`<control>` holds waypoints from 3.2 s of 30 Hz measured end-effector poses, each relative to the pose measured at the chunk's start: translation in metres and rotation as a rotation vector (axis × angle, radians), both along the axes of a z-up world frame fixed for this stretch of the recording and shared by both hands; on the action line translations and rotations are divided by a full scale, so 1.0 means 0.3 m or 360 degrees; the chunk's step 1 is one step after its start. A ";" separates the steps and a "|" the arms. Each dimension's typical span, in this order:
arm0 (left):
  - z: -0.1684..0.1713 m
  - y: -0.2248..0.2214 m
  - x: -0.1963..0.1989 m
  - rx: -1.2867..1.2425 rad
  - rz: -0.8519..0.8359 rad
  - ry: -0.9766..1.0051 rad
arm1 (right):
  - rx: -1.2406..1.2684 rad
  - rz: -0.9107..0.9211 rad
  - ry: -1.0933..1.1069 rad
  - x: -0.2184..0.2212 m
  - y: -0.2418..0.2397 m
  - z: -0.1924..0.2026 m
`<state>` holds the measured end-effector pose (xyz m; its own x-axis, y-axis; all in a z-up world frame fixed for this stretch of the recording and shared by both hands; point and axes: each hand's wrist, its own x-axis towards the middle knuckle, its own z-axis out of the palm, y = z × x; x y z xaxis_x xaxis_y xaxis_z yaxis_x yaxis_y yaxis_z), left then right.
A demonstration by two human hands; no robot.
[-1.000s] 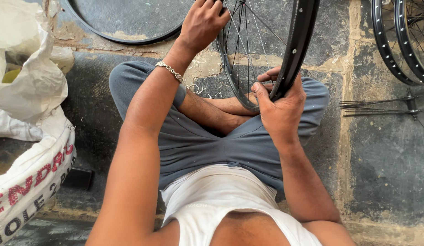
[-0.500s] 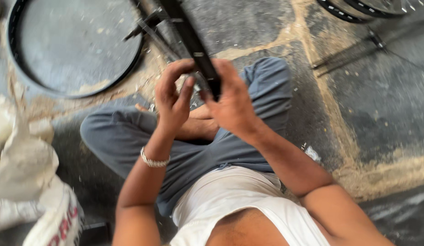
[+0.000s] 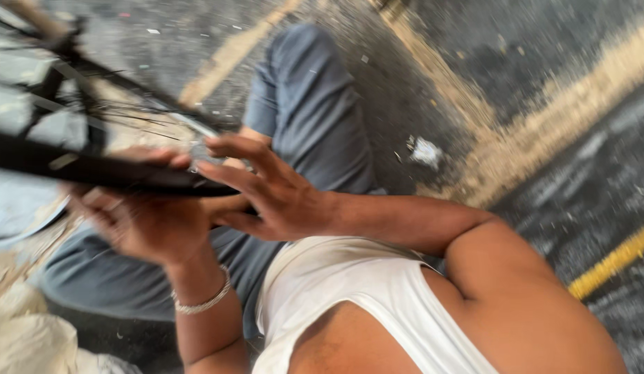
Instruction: The person laces spokes into a bicycle rim by inserting the ends of spokes through the holes in the rim and securing them by hand.
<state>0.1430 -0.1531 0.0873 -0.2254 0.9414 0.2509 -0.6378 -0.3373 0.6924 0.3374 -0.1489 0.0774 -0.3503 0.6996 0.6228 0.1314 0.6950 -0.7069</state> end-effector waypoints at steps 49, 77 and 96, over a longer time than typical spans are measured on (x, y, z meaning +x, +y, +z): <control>0.054 0.155 0.225 0.0285 0.0308 -0.0001 | -0.0726 -0.0962 -0.1654 0.846 -0.138 -0.704; 0.131 0.147 0.185 0.0222 0.0303 -0.0056 | -0.1999 0.0676 0.2206 0.792 0.224 -0.737; 0.272 0.324 -0.191 0.0093 0.0217 0.0404 | -0.1950 0.0149 0.0857 0.046 0.220 -0.097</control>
